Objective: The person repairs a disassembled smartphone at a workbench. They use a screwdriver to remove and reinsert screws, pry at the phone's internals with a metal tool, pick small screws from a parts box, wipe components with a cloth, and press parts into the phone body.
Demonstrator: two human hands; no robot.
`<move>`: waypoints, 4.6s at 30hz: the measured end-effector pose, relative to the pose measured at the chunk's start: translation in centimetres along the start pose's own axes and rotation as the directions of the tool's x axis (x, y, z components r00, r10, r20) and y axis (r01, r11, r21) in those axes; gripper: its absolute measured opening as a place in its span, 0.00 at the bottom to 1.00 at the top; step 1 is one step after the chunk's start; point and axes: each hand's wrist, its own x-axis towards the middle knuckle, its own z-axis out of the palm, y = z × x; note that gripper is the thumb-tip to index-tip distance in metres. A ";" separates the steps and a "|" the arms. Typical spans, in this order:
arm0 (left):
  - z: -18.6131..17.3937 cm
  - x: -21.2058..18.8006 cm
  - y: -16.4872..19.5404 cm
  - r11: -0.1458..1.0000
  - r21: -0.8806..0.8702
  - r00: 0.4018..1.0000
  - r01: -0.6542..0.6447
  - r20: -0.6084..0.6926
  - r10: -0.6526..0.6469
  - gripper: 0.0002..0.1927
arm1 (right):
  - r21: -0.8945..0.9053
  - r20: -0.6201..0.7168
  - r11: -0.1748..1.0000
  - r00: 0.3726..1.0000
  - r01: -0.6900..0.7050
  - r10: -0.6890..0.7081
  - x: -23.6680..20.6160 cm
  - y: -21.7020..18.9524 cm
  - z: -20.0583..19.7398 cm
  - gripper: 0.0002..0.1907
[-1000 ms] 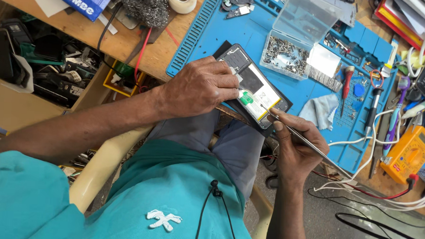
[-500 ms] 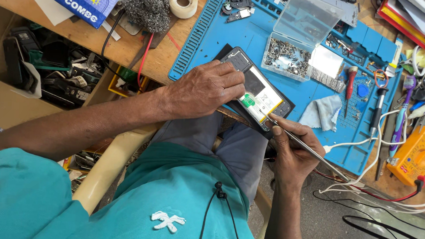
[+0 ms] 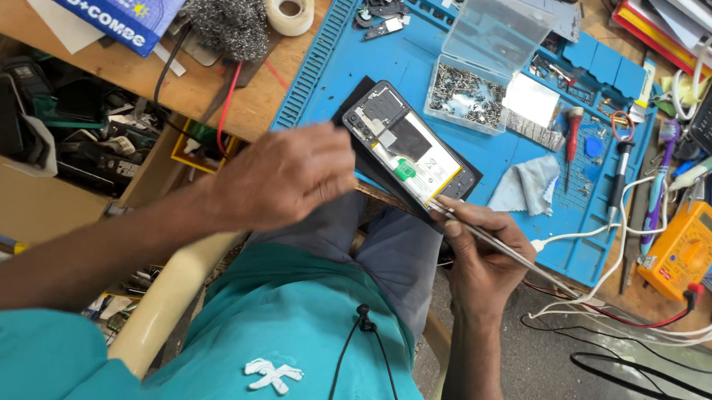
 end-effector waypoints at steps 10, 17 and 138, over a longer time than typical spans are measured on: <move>4.8 -4.2 1.3 0.516 -0.679 0.845 0.522 0.331 -0.419 0.09 | -0.284 0.399 0.954 0.916 0.092 0.030 -1.1 -2.9 2.5 0.09; 1.6 -6.1 -0.3 0.819 -0.189 0.832 0.541 -0.021 -0.555 0.18 | -0.354 0.173 0.925 0.982 0.138 -0.080 0.6 -3.9 2.1 0.07; 2.3 -2.1 -4.0 0.962 0.001 0.928 0.273 -0.264 -0.263 0.27 | -0.611 0.356 0.772 0.932 0.176 0.069 9.1 0.6 9.9 0.04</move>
